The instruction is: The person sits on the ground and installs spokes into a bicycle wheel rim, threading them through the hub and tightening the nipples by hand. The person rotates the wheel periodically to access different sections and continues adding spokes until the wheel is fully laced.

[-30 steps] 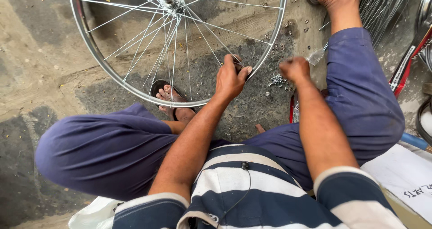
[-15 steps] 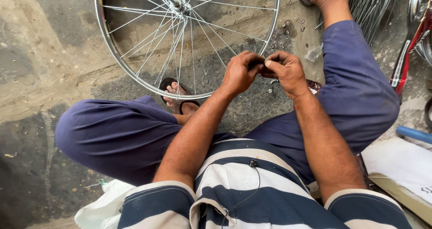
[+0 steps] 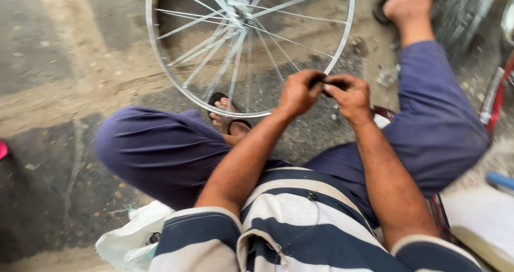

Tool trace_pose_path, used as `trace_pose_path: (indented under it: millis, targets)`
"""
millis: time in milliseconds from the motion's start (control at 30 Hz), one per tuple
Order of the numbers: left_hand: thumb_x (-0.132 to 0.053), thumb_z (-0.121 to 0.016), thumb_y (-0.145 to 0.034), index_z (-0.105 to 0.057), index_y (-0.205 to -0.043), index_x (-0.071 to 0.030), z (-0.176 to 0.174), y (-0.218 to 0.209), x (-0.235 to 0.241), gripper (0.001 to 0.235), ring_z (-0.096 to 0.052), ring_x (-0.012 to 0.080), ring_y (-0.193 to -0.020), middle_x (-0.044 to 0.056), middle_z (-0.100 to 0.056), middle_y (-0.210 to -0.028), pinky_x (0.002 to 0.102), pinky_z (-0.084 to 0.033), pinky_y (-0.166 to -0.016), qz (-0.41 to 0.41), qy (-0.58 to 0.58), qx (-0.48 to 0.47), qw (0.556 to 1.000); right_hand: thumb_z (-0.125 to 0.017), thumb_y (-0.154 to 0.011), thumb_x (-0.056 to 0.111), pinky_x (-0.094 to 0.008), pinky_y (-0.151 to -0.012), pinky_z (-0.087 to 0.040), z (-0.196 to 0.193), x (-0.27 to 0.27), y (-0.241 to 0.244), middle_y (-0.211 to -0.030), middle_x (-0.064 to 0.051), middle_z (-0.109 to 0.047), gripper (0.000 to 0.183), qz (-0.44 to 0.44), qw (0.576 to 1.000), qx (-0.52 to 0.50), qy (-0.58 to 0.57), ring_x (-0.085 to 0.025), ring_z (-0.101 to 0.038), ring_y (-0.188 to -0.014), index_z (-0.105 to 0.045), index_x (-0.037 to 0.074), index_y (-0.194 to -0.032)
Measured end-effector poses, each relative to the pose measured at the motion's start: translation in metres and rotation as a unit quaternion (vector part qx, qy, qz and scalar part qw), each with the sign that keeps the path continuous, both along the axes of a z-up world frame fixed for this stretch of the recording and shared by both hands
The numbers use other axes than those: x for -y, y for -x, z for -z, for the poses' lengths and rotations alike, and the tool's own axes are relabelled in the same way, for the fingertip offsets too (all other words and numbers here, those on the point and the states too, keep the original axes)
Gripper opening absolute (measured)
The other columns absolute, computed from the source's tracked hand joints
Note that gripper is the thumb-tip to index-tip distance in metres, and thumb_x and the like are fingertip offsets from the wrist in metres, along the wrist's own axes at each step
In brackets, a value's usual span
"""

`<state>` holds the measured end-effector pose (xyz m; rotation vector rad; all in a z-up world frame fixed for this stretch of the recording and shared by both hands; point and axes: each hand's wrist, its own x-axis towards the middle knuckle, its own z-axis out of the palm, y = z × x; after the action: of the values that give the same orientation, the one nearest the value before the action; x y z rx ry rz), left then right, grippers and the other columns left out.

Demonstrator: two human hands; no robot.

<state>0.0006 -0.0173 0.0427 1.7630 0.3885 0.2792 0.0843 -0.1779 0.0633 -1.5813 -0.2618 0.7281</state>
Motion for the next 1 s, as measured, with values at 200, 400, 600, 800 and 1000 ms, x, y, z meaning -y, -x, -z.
trace_pose_path:
  millis: [200, 400, 600, 800, 1000]
  targets:
    - [-0.015, -0.071, -0.088, -0.074, -0.11, -0.008, 0.002, -0.003, 0.0, 0.023, -0.077, 0.0321, -0.093, 0.015, -0.077, -0.101, 0.039, -0.061, -0.082, 0.019, 0.014, 0.013, 1.0, -0.072, -0.096, 0.0, -0.025, -0.085, -0.056, 0.008, -0.003, 0.003, -0.103, -0.006, -0.072, 0.016, -0.011, 0.991, 0.123, 0.047, -0.011, -0.068, -0.094, -0.069, -0.001, -0.111]
    - [-0.025, -0.071, -0.089, -0.074, -0.107, -0.012, 0.025, -0.011, -0.052, 0.023, -0.073, 0.029, -0.094, 0.012, -0.077, -0.101, 0.041, -0.057, -0.084, -0.206, -0.14, -0.097, 0.964, -0.072, -0.094, 0.002, -0.029, -0.08, -0.056, 0.005, -0.008, 0.015, -0.101, -0.006, -0.073, 0.018, -0.095, 0.973, 0.146, 0.15, -0.015, -0.068, -0.09, -0.072, 0.004, -0.113]
    - [-0.012, -0.053, -0.058, -0.069, -0.1, -0.008, 0.075, 0.004, -0.163, 0.045, -0.06, 0.0302, -0.101, 0.016, -0.069, -0.105, 0.044, -0.043, -0.088, -0.396, -0.525, -0.221, 0.72, -0.066, -0.096, 0.006, -0.036, -0.09, -0.06, 0.009, -0.036, 0.046, -0.124, -0.012, -0.066, 0.01, -0.318, 0.899, 0.198, 0.225, -0.024, -0.069, -0.104, -0.07, 0.005, -0.104]
    - [0.0, -0.046, -0.1, -0.064, -0.096, -0.007, 0.082, 0.023, -0.171, 0.02, -0.065, 0.026, -0.088, 0.013, -0.067, -0.093, 0.043, -0.056, -0.074, -0.158, -0.358, -0.377, 0.839, -0.057, -0.1, 0.006, -0.037, -0.097, -0.06, 0.025, -0.045, 0.038, -0.12, -0.014, -0.072, 0.013, -0.267, 0.939, 0.008, 0.215, -0.024, -0.072, -0.108, -0.063, 0.005, -0.111]
    - [-0.034, -0.069, -0.093, -0.071, -0.101, -0.006, 0.093, 0.003, -0.101, 0.028, -0.068, 0.0326, -0.088, 0.017, -0.074, -0.097, 0.046, -0.052, -0.074, -0.197, -0.105, -0.314, 0.923, -0.054, -0.098, 0.001, -0.034, -0.093, -0.063, 0.048, -0.041, 0.031, -0.128, -0.018, -0.069, 0.014, -0.172, 0.966, -0.141, 0.129, -0.023, -0.072, -0.104, -0.057, 0.0, -0.112]
